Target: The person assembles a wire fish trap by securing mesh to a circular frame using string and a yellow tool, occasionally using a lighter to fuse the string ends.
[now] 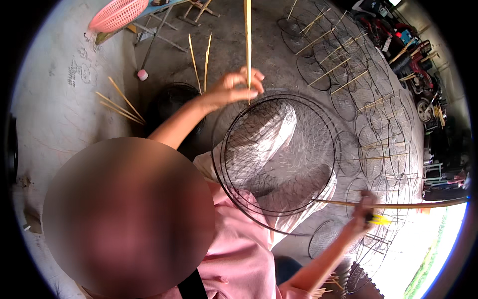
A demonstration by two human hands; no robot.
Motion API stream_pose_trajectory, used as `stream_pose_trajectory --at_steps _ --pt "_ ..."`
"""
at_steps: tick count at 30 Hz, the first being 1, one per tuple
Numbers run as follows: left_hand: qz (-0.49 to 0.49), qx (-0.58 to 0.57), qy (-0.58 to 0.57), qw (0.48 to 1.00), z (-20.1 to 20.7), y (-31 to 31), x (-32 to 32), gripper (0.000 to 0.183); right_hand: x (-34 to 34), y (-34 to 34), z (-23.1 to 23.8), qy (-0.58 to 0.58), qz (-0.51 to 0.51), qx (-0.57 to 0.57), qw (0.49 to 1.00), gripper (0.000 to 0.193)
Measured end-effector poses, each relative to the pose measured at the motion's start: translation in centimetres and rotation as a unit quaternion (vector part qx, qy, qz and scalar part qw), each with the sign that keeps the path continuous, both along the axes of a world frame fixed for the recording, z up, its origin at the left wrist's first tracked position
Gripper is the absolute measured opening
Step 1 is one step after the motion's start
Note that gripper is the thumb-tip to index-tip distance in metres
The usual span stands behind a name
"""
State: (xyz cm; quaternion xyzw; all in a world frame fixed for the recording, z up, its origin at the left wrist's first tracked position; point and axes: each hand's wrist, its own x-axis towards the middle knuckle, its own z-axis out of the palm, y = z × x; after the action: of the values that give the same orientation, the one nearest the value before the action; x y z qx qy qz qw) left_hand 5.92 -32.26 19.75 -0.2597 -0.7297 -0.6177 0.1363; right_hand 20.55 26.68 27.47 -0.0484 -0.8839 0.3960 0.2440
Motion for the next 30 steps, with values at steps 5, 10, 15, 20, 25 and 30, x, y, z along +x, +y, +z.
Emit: stream_pose_trajectory --at_steps 5,10,15,20,25,30 --pt "0.101 0.073 -0.143 0.982 -17.1 1.1 9.6 0.042 7.1 -13.6 -17.1 0.092 -0.065 0.051 0.992 0.043" --pt "0.172 0.24 -0.186 0.937 -14.1 -1.7 3.5 0.033 0.8 -17.5 -17.4 -0.022 -0.029 -0.075 0.997 0.047" --pt "0.174 0.437 -0.199 0.86 -11.3 -4.2 3.7 0.029 -6.7 -22.9 -11.0 -0.005 0.068 -0.098 0.993 0.05" --pt "0.391 0.474 -0.104 0.782 -2.0 -15.6 8.0 0.025 -17.9 -38.2 0.9 0.053 0.231 -0.07 0.969 0.045" --pt "0.597 0.376 -0.057 0.706 -13.9 -26.9 9.4 0.034 -20.0 -58.8 2.2 0.014 0.385 0.054 0.921 0.042" --pt "0.701 0.253 -0.102 0.659 -28.6 -32.3 9.8 0.043 -23.2 -70.5 -9.5 0.068 0.476 0.075 0.874 0.063"
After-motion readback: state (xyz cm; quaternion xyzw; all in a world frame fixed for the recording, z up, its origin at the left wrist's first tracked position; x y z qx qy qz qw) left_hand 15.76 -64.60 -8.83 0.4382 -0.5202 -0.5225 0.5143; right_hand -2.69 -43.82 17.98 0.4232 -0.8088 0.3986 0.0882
